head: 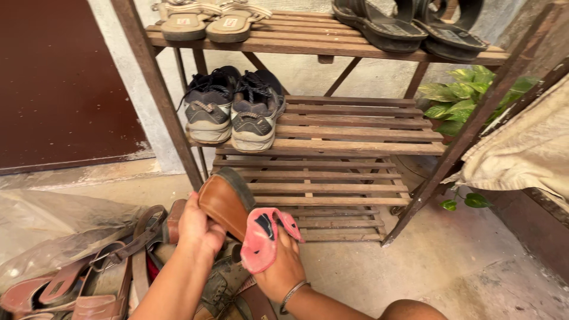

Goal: The person wipes the exterior and interior of a brown slip-on shoe with a pink cloth, then places it on a wooden shoe rack. The person repeats the process with a second brown slip-on shoe, wiping it thoroughly before placing it on the rack.

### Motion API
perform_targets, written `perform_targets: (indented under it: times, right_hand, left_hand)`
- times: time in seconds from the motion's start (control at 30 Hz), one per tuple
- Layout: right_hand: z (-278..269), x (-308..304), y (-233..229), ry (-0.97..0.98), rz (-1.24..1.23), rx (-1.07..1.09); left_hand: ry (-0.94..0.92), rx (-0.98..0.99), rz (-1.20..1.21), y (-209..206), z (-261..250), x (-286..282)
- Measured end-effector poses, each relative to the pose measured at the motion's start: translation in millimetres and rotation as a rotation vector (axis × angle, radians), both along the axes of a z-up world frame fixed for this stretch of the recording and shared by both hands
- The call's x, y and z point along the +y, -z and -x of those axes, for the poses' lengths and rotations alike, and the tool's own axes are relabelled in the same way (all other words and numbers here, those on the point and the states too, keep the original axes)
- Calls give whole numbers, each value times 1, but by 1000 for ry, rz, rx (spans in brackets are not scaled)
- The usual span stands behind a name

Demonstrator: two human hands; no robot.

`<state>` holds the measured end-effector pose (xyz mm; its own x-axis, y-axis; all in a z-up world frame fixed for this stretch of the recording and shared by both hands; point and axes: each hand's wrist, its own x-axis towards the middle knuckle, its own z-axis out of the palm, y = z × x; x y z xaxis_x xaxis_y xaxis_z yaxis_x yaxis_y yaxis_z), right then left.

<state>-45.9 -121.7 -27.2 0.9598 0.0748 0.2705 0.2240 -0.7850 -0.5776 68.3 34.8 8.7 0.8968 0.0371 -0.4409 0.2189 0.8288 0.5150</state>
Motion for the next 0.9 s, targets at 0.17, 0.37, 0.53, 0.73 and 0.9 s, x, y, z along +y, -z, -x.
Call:
perform_targets:
  times: [0.17, 0.37, 0.53, 0.73, 0.9]
  right_hand:
    - [-7, 2, 14, -78, 81, -245]
    - [-8, -16, 28, -176, 149, -282]
    - [11, -25, 21, -191, 206, -144]
    - [-1, -32, 31, 38, -24, 396]
    - [-30, -32, 78, 203, -1029, 618]
  left_hand:
    - [15, 43, -95, 1, 22, -25]
    - [-94, 28, -30, -6, 11, -7]
    - [-239, 75, 0, -19, 1, 19]
    - [-256, -1, 72, -20, -5, 40]
    - [-204, -66, 10, -24, 0, 31]
